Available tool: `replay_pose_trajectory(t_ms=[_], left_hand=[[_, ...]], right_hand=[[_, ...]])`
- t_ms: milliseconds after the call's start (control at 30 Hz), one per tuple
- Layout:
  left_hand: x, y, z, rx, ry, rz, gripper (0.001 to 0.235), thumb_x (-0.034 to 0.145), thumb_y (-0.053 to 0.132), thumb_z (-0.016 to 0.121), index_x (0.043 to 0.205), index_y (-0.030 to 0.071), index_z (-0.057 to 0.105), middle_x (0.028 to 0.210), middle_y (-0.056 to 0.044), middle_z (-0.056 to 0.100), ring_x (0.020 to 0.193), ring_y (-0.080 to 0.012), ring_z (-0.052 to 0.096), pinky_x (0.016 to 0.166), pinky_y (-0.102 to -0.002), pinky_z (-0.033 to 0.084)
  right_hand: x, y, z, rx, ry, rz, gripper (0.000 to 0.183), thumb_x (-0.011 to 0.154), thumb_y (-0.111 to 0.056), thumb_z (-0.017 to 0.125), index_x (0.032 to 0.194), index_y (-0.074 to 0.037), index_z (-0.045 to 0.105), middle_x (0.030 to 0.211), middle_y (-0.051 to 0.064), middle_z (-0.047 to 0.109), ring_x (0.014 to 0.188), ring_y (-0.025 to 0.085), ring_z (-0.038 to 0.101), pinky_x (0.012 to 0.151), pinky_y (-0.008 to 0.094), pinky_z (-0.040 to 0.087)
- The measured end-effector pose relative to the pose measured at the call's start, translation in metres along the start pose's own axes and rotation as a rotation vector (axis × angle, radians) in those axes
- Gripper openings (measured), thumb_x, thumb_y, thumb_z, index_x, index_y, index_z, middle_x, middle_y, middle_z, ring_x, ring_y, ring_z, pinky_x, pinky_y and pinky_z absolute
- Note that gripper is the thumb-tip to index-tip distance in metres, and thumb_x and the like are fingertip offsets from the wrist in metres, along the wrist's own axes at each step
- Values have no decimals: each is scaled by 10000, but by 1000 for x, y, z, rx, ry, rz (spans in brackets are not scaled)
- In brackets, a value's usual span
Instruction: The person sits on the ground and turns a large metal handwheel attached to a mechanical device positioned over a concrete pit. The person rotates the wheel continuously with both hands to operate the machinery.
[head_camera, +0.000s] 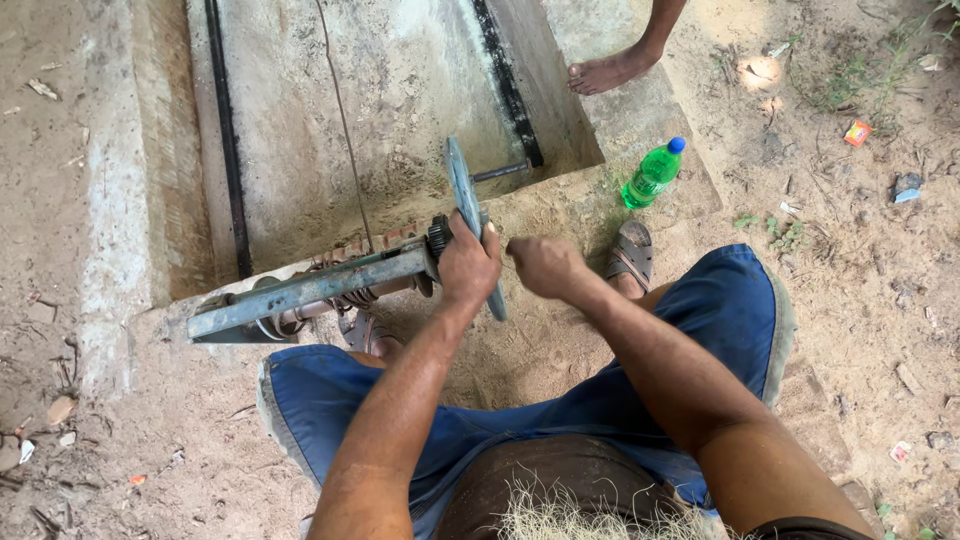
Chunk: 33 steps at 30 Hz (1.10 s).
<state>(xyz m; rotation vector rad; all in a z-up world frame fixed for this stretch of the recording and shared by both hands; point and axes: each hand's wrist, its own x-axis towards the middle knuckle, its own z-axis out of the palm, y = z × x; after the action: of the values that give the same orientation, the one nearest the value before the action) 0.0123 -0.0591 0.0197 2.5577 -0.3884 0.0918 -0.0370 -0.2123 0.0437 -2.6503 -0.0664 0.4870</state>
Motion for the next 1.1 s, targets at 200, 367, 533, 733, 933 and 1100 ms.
replay_pose_trajectory(t_ms=[200, 367, 533, 733, 933, 1100], left_hand=[[-38, -6, 12, -209, 72, 96, 629, 1061, 204, 550, 1482, -138, 230, 674, -95, 663, 469, -255, 677, 361, -352, 574], [-61, -15, 22, -263, 16, 103, 731, 1054, 228, 555, 1527, -137, 135, 637, -68, 633, 453, -222, 642, 345, -330, 542], [-78, -25, 33, -304, 33, 193, 749, 1072, 217, 542, 1558, -82, 56, 721, -80, 631, 499, -200, 651, 366, -302, 555], [-86, -32, 38, -318, -3, 210, 713, 1052, 238, 591, 1485, 2, 76, 774, -125, 662, 588, -307, 708, 461, -398, 577], [-90, -32, 40, -333, -4, 178, 702, 1024, 216, 620, 1479, 15, 125, 836, -184, 690, 666, -393, 722, 541, -482, 576], [-91, -32, 36, -361, 29, 271, 793, 1036, 222, 624, 1521, -38, 53, 891, -183, 679, 695, -367, 733, 549, -461, 587]], right_hand=[[1, -1, -18, 420, 189, 3, 452, 1044, -415, 539, 1276, -42, 642, 1030, 195, 759, 921, 281, 739, 819, 418, 603], [13, 0, -3, 423, 173, -2, 602, 1014, -505, 498, 1358, -18, 576, 1230, 228, 712, 1148, 335, 704, 916, 463, 590], [25, -3, 15, 569, 196, -204, 664, 1047, -514, 509, 1374, 64, 535, 1190, 289, 692, 1098, 374, 698, 869, 478, 591], [21, -18, 22, 495, 72, -65, 526, 995, -528, 581, 1059, -11, 652, 719, 123, 669, 616, 233, 661, 573, 435, 570], [15, -22, 19, 516, 129, -111, 477, 996, -483, 600, 991, -7, 607, 642, 96, 635, 567, 205, 649, 544, 414, 552], [14, -21, 23, 491, 123, -132, 465, 1014, -470, 566, 1045, -6, 553, 647, 116, 639, 560, 222, 661, 529, 409, 557]])
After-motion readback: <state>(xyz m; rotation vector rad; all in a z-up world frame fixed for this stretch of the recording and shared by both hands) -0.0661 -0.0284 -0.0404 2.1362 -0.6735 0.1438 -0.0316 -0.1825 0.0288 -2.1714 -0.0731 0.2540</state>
